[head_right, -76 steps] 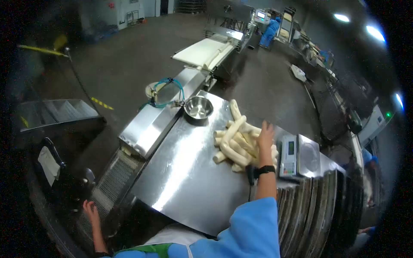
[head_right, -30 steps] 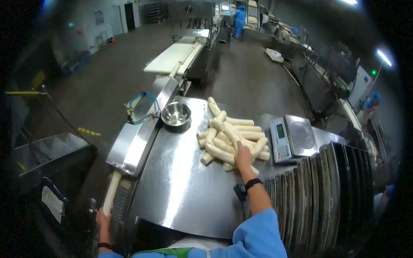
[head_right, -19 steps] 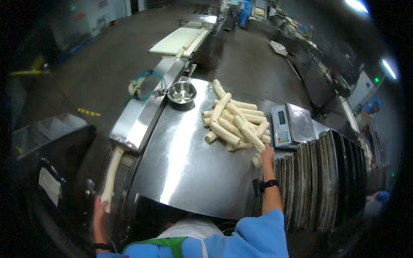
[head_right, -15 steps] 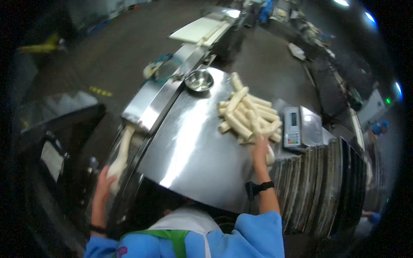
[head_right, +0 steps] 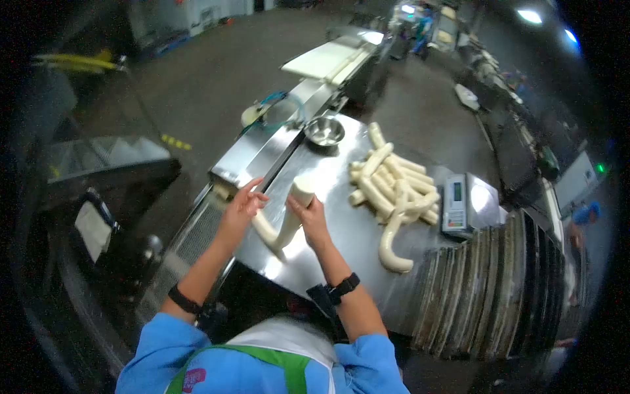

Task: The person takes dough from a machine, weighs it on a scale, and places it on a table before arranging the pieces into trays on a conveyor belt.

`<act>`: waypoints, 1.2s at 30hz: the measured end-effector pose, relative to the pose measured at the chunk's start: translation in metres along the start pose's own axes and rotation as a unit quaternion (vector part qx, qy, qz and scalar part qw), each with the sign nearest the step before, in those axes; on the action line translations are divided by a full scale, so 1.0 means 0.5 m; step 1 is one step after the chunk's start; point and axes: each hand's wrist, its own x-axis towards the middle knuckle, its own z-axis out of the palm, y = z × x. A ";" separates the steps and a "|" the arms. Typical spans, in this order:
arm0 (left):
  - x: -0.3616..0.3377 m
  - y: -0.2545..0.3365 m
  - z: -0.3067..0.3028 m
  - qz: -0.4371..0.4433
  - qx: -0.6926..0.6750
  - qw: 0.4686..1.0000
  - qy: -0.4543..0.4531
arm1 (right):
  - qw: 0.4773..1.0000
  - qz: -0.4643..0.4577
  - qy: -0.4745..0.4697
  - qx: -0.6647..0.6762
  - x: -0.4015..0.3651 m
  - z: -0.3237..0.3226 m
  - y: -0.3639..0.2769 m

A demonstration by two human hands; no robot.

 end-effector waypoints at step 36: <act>-0.082 -0.433 -0.189 -0.127 0.554 0.783 0.253 | 0.742 0.211 0.141 -0.620 -0.106 -0.515 0.129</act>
